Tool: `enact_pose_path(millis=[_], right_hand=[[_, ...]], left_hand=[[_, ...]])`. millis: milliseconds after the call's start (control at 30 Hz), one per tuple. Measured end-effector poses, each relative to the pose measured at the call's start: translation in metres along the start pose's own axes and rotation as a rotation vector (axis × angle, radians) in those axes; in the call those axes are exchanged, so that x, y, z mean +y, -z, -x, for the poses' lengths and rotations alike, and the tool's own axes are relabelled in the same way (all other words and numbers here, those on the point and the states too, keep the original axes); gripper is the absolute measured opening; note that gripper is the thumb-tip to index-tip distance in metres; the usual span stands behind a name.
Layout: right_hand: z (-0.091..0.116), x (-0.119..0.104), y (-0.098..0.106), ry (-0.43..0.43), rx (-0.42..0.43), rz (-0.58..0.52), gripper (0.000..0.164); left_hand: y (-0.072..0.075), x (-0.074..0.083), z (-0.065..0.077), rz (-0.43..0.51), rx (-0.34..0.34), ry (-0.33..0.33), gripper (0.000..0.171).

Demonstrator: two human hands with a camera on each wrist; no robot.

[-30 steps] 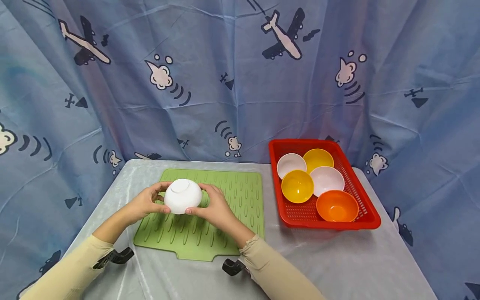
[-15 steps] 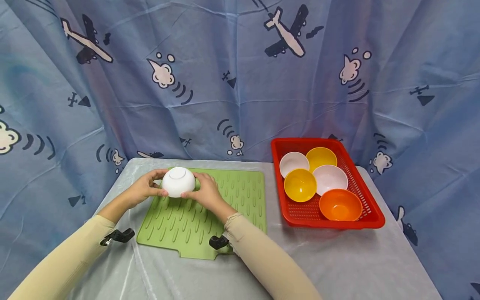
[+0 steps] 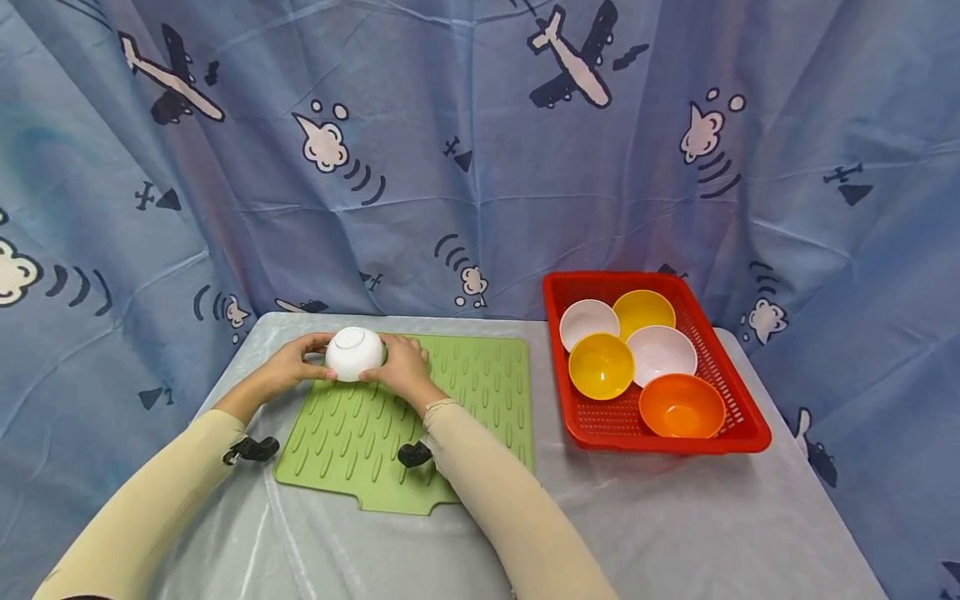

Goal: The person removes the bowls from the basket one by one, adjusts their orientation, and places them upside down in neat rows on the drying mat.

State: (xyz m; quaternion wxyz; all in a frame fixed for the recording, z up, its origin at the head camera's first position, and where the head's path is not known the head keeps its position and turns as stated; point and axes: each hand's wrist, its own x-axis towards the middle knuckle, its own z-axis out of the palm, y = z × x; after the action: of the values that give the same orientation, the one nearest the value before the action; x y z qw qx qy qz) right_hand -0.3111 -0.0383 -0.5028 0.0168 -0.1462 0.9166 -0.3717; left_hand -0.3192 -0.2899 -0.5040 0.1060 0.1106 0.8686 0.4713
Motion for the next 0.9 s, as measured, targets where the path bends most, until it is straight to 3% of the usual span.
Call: enact_pose_path(millis=[233,600,900], right_hand=[[-0.010,0.009,-0.005,0.010,0.025,0.164,0.077],[-0.008,0.005,-0.028,-0.026,0.022,0.188,0.075],[-0.013,0.004,-0.027,-0.012,0.055,0.179,0.074]], left_hand=[[-0.004,0.001,-0.015,-0.047,0.003,0.027,0.082],[-0.004,-0.006,0.000,-0.082,0.002,0.078,0.086],[0.002,0.008,-0.011,-0.059,0.085,0.021,0.081]])
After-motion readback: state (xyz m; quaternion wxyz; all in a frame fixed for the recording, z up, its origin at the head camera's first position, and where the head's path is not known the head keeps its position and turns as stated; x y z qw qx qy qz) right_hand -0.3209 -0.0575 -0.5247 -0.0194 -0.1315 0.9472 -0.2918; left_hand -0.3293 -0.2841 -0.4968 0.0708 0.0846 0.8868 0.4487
